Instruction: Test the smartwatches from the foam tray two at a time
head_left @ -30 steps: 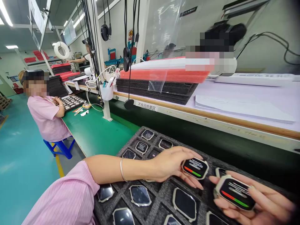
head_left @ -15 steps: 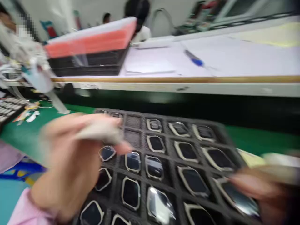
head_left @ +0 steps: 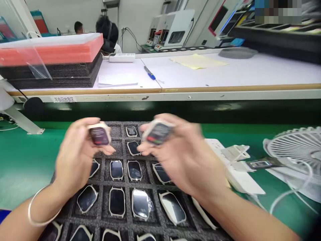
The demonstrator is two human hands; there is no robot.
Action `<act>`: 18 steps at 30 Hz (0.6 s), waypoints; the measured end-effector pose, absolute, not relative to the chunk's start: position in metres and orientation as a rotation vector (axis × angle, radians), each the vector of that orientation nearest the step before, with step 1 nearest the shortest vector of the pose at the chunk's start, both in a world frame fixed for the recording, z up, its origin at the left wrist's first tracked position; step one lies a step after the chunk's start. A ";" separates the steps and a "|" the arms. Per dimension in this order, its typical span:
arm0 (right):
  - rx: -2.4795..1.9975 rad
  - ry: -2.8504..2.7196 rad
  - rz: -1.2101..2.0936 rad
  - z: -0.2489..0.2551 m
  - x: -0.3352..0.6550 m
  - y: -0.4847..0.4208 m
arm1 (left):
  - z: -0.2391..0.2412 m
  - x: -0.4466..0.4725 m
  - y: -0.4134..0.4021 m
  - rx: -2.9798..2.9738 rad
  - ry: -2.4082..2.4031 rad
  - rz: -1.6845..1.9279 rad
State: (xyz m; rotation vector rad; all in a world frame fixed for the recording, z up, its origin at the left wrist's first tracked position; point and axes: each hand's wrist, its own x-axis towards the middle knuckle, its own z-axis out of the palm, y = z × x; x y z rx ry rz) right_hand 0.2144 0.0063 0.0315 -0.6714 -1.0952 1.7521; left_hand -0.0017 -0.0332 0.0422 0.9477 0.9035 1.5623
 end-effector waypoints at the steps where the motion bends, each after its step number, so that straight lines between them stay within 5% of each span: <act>1: -0.662 -1.047 1.832 0.026 0.206 0.017 | 0.040 -0.001 -0.026 0.922 0.940 1.505; 4: -0.691 -0.947 2.016 0.006 0.194 0.040 | 0.027 0.004 -0.010 0.853 1.054 1.336; 18: -0.587 -1.248 1.862 -0.001 0.196 0.037 | 0.009 0.007 -0.009 1.173 1.118 1.301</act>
